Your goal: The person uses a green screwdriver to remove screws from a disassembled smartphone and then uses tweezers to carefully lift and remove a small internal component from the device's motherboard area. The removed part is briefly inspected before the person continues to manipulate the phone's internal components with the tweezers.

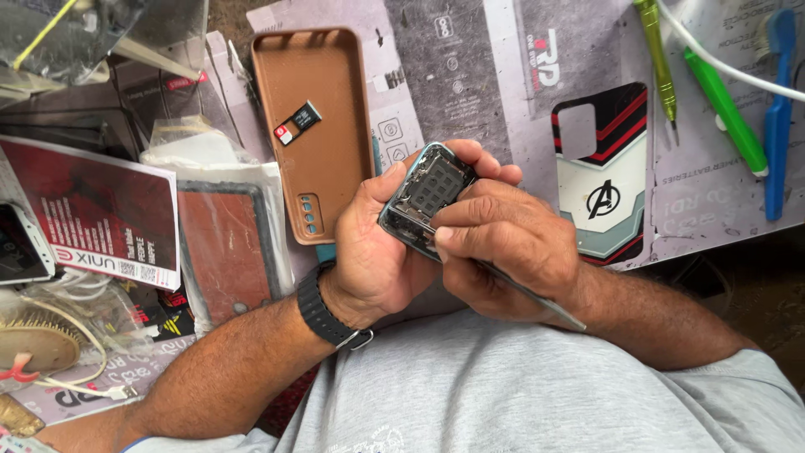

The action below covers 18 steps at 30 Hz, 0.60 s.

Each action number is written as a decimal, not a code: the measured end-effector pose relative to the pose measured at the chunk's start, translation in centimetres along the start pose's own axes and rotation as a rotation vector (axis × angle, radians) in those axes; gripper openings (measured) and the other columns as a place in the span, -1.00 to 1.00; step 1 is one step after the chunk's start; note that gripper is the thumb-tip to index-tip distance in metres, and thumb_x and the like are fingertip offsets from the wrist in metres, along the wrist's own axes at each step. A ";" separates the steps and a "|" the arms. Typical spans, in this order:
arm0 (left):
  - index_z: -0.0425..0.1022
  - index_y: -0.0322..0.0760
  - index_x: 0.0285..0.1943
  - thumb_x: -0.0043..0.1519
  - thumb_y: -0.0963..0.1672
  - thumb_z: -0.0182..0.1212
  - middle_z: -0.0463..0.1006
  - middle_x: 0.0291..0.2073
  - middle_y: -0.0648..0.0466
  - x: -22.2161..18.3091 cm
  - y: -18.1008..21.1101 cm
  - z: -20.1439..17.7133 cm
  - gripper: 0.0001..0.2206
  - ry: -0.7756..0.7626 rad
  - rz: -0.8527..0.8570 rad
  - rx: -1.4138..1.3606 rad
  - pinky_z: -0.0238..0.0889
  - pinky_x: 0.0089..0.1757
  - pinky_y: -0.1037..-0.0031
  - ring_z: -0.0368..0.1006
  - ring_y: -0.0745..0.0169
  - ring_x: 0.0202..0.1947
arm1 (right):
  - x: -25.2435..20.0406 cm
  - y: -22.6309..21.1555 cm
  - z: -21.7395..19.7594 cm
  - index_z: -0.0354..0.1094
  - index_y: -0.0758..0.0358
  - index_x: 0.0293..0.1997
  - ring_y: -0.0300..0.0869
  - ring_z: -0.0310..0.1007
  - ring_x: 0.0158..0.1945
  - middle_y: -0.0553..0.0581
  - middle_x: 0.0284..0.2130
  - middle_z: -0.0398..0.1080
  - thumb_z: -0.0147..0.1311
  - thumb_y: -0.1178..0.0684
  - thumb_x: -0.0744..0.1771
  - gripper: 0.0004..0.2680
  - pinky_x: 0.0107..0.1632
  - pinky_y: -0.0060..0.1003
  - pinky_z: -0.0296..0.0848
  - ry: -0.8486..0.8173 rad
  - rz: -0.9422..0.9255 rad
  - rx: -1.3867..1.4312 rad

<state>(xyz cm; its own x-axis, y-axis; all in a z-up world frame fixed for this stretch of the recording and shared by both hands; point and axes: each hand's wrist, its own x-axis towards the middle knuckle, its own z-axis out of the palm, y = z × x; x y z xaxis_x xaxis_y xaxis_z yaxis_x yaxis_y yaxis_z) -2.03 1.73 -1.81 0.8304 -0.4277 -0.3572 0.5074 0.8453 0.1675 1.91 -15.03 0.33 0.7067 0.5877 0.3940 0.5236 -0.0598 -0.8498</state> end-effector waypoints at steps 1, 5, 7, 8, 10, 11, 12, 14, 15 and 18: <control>0.30 -0.48 0.30 0.53 0.00 -0.34 0.39 0.11 -0.23 0.1 0.1 0.0 -0.55 0.004 -0.002 0.003 0.27 0.33 0.12 0.32 -0.05 0.26 | 0.1 0.0 0.0 0.30 0.37 -0.12 -0.09 0.55 -0.23 0.25 -0.24 0.49 0.21 0.38 0.31 -0.83 -0.17 -0.20 0.55 0.025 0.017 0.000; 0.30 -0.48 0.30 0.52 0.02 -0.36 0.42 0.17 -0.27 0.0 0.0 0.2 -0.52 -0.013 0.000 -0.036 0.29 0.30 0.12 0.36 -0.07 0.27 | -0.1 -0.1 0.1 0.30 0.37 -0.13 -0.06 0.55 -0.23 0.28 -0.25 0.48 0.20 0.36 0.30 -0.84 -0.16 -0.17 0.55 0.009 -0.009 -0.010; 0.31 -0.47 0.30 0.52 0.02 -0.36 0.42 0.18 -0.28 0.0 0.1 0.2 -0.52 -0.021 -0.005 -0.032 0.28 0.30 0.12 0.36 -0.09 0.28 | -0.2 0.0 0.1 0.31 0.37 -0.14 -0.07 0.55 -0.24 0.28 -0.26 0.48 0.19 0.37 0.30 -0.84 -0.18 -0.18 0.55 0.014 -0.015 -0.013; 0.31 -0.45 0.32 0.51 0.02 -0.36 0.42 0.18 -0.27 0.0 0.1 0.3 -0.52 -0.013 -0.013 -0.035 0.28 0.31 0.11 0.36 -0.09 0.30 | -0.2 0.0 0.2 0.31 0.38 -0.14 -0.10 0.54 -0.26 0.27 -0.27 0.48 0.19 0.39 0.30 -0.85 -0.19 -0.20 0.55 0.050 0.013 -0.009; 0.31 -0.44 0.34 0.50 0.02 -0.34 0.42 0.21 -0.25 0.2 0.2 0.4 -0.51 0.018 -0.011 -0.020 0.27 0.34 0.10 0.35 -0.09 0.33 | -0.1 0.2 0.3 0.30 0.37 -0.15 -0.14 0.54 -0.27 0.25 -0.27 0.48 0.18 0.40 0.31 -0.85 -0.20 -0.23 0.56 0.099 0.046 -0.006; 0.31 -0.45 0.34 0.49 0.01 -0.34 0.41 0.23 -0.24 0.2 0.2 0.4 -0.51 0.045 -0.006 -0.006 0.25 0.36 0.11 0.35 -0.09 0.34 | -0.1 0.1 0.5 0.30 0.37 -0.15 -0.15 0.54 -0.27 0.25 -0.27 0.49 0.17 0.40 0.31 -0.85 -0.20 -0.24 0.56 0.112 0.059 -0.006; 0.31 -0.46 0.34 0.48 0.01 -0.33 0.41 0.25 -0.23 0.2 0.3 0.4 -0.51 0.073 0.000 0.008 0.23 0.37 0.12 0.34 -0.10 0.35 | -0.2 0.2 0.6 0.30 0.36 -0.15 -0.15 0.55 -0.27 0.24 -0.27 0.49 0.17 0.40 0.31 -0.85 -0.19 -0.25 0.56 0.124 0.073 -0.006; 0.31 -0.46 0.35 0.49 0.00 -0.31 0.40 0.26 -0.22 0.3 0.3 0.3 -0.52 0.086 -0.014 -0.015 0.22 0.37 0.10 0.34 -0.09 0.35 | -0.3 0.2 0.6 0.29 0.37 -0.14 -0.15 0.54 -0.27 0.25 -0.27 0.49 0.17 0.40 0.31 -0.85 -0.22 -0.26 0.55 0.144 0.082 -0.030; 0.31 -0.47 0.35 0.49 0.00 -0.31 0.40 0.27 -0.22 0.1 0.2 0.3 -0.52 0.097 -0.019 -0.029 0.21 0.37 0.10 0.34 -0.09 0.34 | -0.4 0.1 0.6 0.29 0.37 -0.14 -0.15 0.53 -0.28 0.25 -0.26 0.49 0.17 0.40 0.31 -0.85 -0.24 -0.27 0.55 0.151 0.089 -0.039; 0.32 -0.47 0.34 0.47 0.00 -0.31 0.41 0.27 -0.22 0.0 0.0 0.4 -0.51 0.086 0.015 0.001 0.20 0.38 0.13 0.34 -0.08 0.35 | -0.4 0.0 0.2 0.29 0.38 -0.13 -0.12 0.54 -0.27 0.27 -0.27 0.47 0.14 0.40 0.30 -0.85 -0.19 -0.21 0.54 0.124 0.073 -0.014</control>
<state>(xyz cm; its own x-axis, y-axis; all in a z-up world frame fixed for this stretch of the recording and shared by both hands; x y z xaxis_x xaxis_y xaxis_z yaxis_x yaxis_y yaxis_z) -1.94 1.61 -1.46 0.8149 -0.3857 -0.4326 0.4953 0.8510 0.1743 1.53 -15.08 0.10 0.7963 0.4769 0.3722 0.4745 -0.1107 -0.8733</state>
